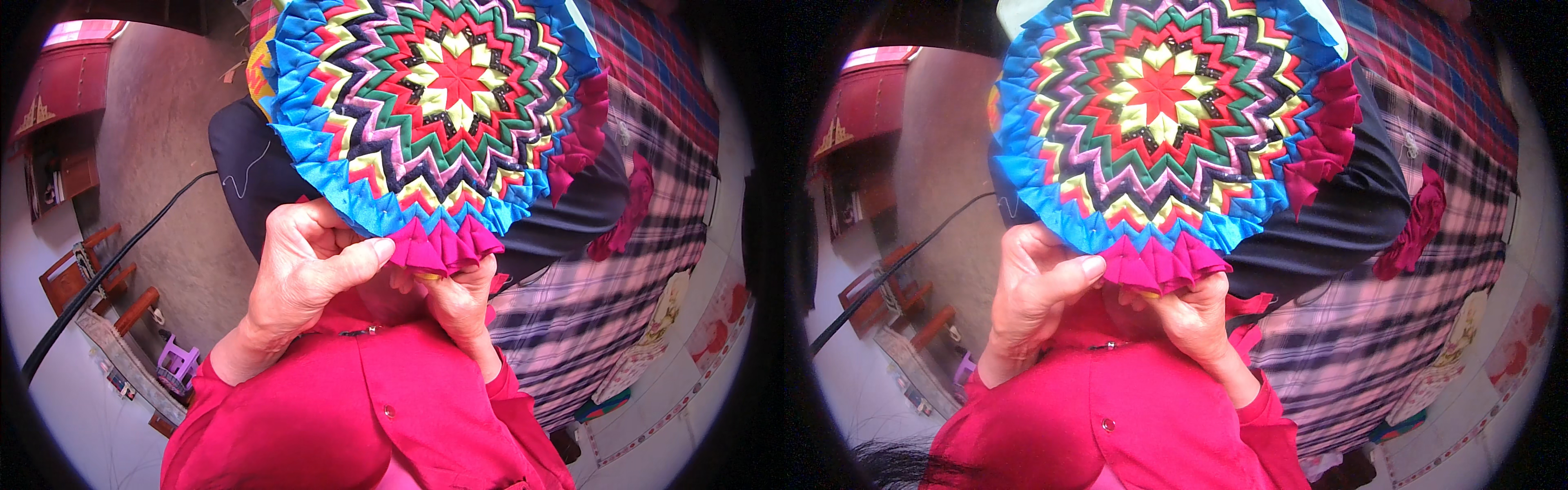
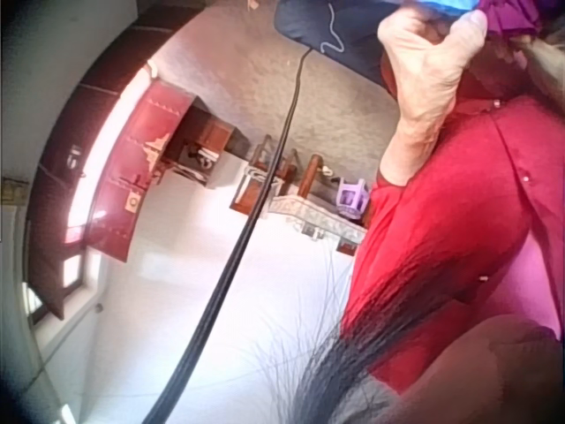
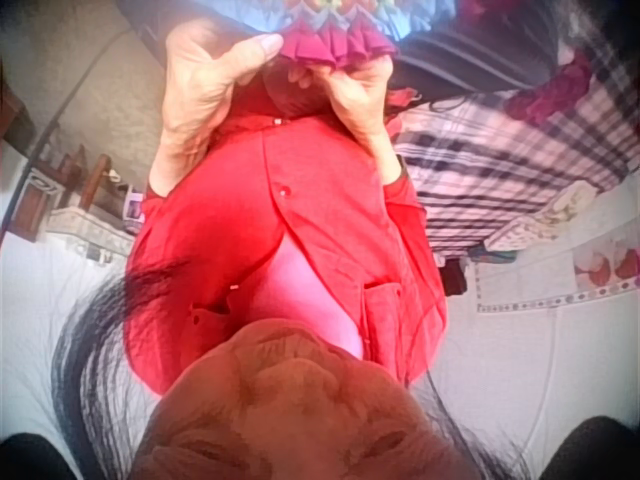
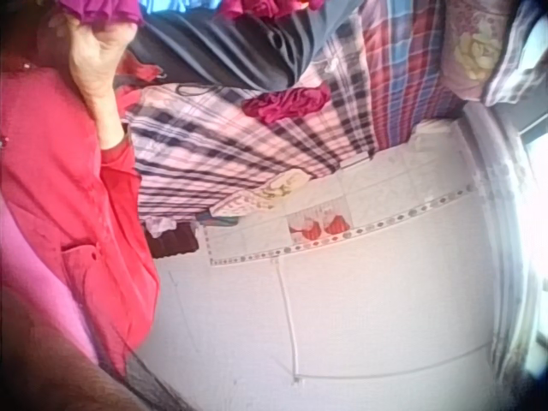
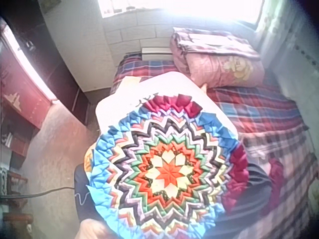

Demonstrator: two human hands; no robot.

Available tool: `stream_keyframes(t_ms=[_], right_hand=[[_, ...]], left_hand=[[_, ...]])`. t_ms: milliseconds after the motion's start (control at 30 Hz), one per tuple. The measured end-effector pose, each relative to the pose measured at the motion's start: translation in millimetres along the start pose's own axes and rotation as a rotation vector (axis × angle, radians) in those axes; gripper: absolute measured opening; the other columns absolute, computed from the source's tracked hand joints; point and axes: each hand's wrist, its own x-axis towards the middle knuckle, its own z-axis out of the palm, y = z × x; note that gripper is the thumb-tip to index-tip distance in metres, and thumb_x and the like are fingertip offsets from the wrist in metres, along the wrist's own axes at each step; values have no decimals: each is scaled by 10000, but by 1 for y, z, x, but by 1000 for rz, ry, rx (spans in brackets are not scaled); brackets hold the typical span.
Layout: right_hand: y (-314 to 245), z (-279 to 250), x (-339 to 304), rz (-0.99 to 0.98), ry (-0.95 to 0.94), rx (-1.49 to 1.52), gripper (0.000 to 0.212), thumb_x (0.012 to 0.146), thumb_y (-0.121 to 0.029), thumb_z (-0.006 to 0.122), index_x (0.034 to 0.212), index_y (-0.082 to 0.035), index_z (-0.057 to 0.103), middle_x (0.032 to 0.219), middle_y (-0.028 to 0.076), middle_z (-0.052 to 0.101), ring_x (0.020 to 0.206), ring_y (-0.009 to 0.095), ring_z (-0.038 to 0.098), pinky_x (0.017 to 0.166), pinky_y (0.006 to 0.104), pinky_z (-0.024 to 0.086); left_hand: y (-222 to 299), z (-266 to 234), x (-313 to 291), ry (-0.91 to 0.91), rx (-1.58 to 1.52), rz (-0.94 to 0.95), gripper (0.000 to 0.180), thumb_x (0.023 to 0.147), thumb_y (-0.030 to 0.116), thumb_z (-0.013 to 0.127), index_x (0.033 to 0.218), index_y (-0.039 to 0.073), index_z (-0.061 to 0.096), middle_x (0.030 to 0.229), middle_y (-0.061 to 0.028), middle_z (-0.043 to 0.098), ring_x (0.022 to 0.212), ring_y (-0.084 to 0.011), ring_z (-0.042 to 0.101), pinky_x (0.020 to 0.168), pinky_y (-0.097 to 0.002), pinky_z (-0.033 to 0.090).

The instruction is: The person sews the edge of a colorful circular fabric piece using a needle and thread while wearing a thimble. They then spread a piece of red cloth on a bed, pinning a section before preparing to use scissors.

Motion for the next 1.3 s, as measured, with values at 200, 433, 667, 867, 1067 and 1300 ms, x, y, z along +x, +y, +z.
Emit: stream_keyframes(t_ms=[200,433,667,867,1067,1300], right_hand=[[0,-3,1,-14,-30,-25,308,851,-2,707,1140,30,603,900,128,698,717,196,681,593,279,529],[25,-22,-2,-172,23,-191,435,852,3,696,1247,-3,515,1019,163,676,773,247,689,627,346,566],[38,-35,-14,-121,55,-168,479,850,7,679,1286,-44,488,1156,144,639,1009,275,652,790,377,560],[49,-47,-23,-183,170,-742,505,690,-150,854,1155,-140,657,1093,79,673,985,295,655,959,456,448],[53,-52,-25,-324,138,-996,431,676,-210,855,1073,-135,705,1065,50,689,984,280,661,997,482,413],[38,-57,-15,-542,-65,-1521,436,721,-307,806,1107,-139,695,1076,55,691,1006,306,660,988,494,423]], left_hand=[[-1,0,-2,29,-42,-9,201,859,-47,643,1057,-84,650,942,-120,704,797,-160,684,754,-305,567],[-3,-5,0,19,-47,-28,243,845,-44,658,1086,-78,658,1007,-100,703,900,-111,654,826,-262,523],[-2,-6,0,13,-73,-23,250,850,-46,650,1097,-85,654,1044,-106,699,931,-123,654,858,-271,517],[-1,-4,0,15,-133,-52,255,848,-37,654,1098,-82,657,1044,-101,699,939,-125,649,870,-274,510],[0,0,1,76,-153,-71,252,828,-31,656,1077,-64,675,1024,-79,701,904,-102,638,830,-244,496],[-4,-3,0,121,-122,-108,219,815,-13,661,1030,-24,697,894,-12,686,702,-22,530,615,-178,385]])
